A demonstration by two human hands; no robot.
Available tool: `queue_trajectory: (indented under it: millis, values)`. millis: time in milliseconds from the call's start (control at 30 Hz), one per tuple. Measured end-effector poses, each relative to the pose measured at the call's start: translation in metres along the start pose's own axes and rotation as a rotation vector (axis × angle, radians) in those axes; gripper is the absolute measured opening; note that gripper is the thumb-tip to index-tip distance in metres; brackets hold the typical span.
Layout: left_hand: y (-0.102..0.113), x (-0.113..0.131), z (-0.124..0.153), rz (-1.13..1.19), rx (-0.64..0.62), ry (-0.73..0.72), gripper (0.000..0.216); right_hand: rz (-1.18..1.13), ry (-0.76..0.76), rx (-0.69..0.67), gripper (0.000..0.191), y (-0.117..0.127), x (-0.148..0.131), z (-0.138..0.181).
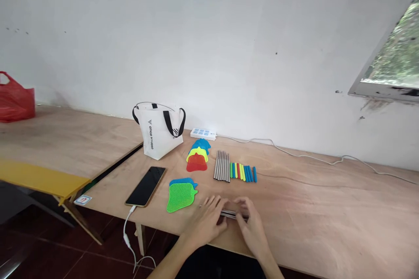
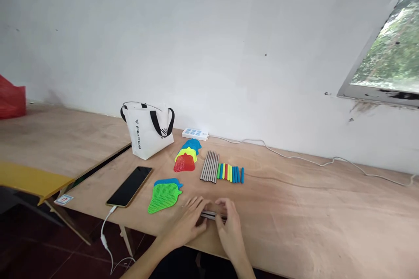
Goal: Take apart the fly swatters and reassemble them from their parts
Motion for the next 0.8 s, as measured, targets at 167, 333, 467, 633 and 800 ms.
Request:
queue_trajectory:
  millis: [167,333,467,633,800]
  values:
    - [0.005,0.001,0.000,-0.011,0.004,-0.037,0.017,0.224,0.136,-0.218,0.022,0.018,0.031,-0.075]
    - [0.009,0.006,-0.002,0.008,-0.007,-0.033,0.020,0.468,0.148,-0.584,0.054,0.015,0.057,-0.154]
    - [0.008,0.005,-0.002,0.038,-0.029,-0.027,0.020,0.483,0.142,-0.682,0.082,0.001,0.072,-0.186]
    - [0.006,0.002,-0.001,0.061,-0.024,-0.010,0.020,0.456,0.174,-0.757,0.091,-0.008,0.080,-0.201]
    - [0.006,0.001,-0.001,0.045,-0.035,-0.015,0.023,0.440,0.185,-0.759,0.089,-0.009,0.082,-0.203]
Point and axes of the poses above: each hand's wrist, its own z-axis away from the middle knuckle, its own y-axis out of the back of the hand, x = y × z, the point moved 2 cm from there along -z, towards the middle knuckle, and after that the axes turned 8 degrees about z, right-handed, at the moved point
